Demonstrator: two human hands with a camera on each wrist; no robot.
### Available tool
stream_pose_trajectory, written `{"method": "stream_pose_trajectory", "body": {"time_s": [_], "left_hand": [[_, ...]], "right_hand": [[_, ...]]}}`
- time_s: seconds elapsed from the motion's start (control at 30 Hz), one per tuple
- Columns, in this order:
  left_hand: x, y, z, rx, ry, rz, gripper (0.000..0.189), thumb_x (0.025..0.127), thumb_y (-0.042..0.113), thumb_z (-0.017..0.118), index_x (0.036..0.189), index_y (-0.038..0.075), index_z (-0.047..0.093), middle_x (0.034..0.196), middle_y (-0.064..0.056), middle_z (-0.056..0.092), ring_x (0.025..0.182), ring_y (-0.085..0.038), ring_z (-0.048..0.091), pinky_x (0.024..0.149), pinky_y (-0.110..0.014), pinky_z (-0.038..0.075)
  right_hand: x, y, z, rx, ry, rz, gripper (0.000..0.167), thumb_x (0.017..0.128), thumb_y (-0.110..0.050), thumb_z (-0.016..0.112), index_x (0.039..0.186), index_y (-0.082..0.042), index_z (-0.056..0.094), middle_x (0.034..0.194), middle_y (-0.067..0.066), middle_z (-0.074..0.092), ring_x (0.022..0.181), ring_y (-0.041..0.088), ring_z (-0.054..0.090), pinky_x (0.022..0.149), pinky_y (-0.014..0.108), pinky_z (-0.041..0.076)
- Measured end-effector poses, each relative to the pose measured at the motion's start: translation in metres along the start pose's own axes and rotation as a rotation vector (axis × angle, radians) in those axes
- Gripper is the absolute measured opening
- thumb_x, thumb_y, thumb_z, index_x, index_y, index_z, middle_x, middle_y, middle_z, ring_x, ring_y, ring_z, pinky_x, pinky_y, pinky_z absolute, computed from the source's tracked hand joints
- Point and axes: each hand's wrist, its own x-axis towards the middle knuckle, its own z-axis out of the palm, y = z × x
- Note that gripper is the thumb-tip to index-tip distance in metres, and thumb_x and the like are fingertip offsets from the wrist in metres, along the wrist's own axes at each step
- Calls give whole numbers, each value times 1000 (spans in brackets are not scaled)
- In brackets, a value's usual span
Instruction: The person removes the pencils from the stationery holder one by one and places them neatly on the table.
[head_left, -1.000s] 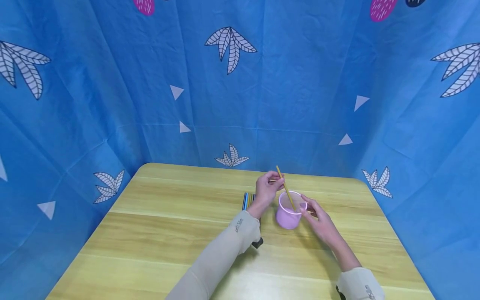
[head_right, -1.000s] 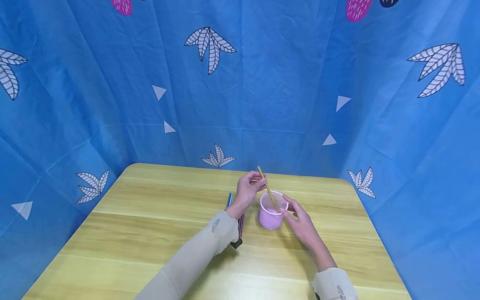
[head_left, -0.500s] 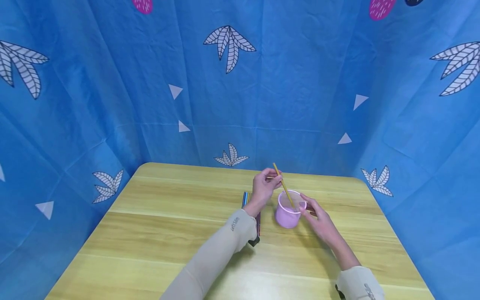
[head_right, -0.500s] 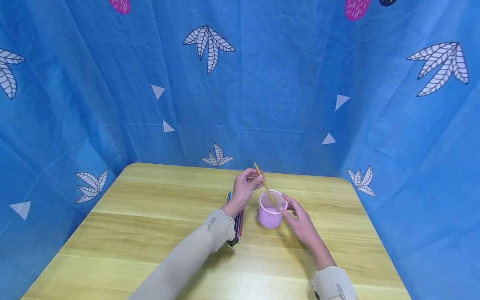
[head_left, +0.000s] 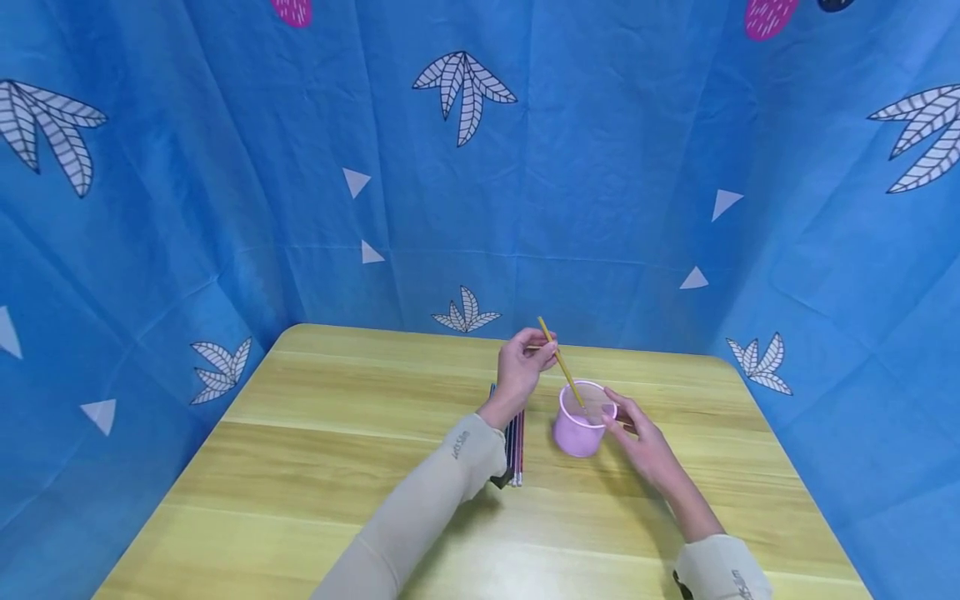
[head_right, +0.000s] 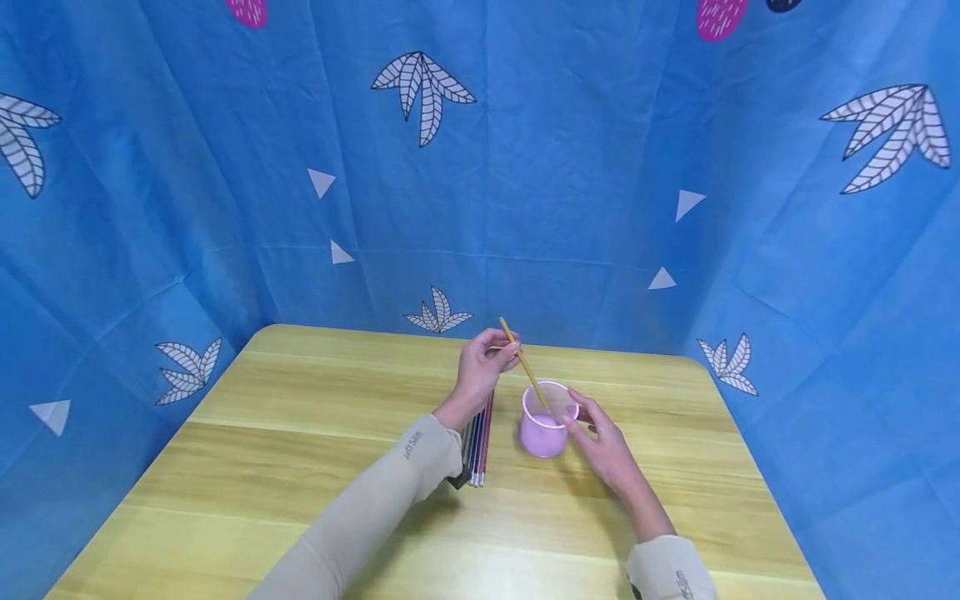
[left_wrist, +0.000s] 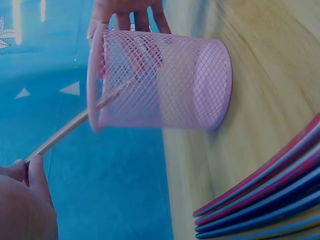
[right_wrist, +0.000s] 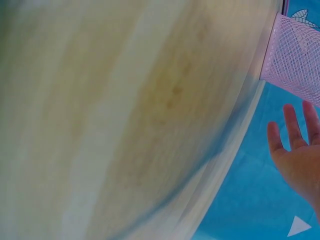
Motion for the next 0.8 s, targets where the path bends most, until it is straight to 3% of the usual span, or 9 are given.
{"method": "stream_pose_trajectory", "body": {"time_s": [0.2,0.3,0.43,0.53,0.8], "left_hand": [[0,9,-5,-14,-4,0,25,93,-5,70,117,-9,67,107,-18,72,111,-50,68,86,-28,65],[0,12,-8,-30,7,8,21,93,-6,69,114,-7,69,105,-17,72,110,-50,68,85,-29,65],[-1,18,-14,-26,11,14,18,93,-3,71,111,-3,71,103,-13,72,103,-41,72,86,-30,65],[-2,25,-20,-17,10,17,18,94,-2,71,112,-2,71,102,-13,72,99,-34,73,86,-30,65],[-4,39,-38,-37,12,27,23,96,-1,69,117,-8,67,110,-23,70,86,-12,72,87,-30,65]], "right_hand": [[0,1,0,-6,-2,8,55,109,-29,54,159,-11,40,139,25,61,129,42,58,112,60,48],[0,1,1,-15,-2,2,55,109,-29,54,158,-10,40,139,24,62,129,40,58,112,56,49],[0,1,1,-25,-2,13,54,109,-30,54,159,-11,40,140,23,62,129,38,58,112,53,50],[-1,0,1,-16,-4,19,54,109,-30,54,159,-12,40,141,24,61,129,41,58,112,57,49],[-2,-5,-1,2,-6,8,54,109,-27,54,159,-11,40,142,27,59,129,45,58,112,61,48]]}}
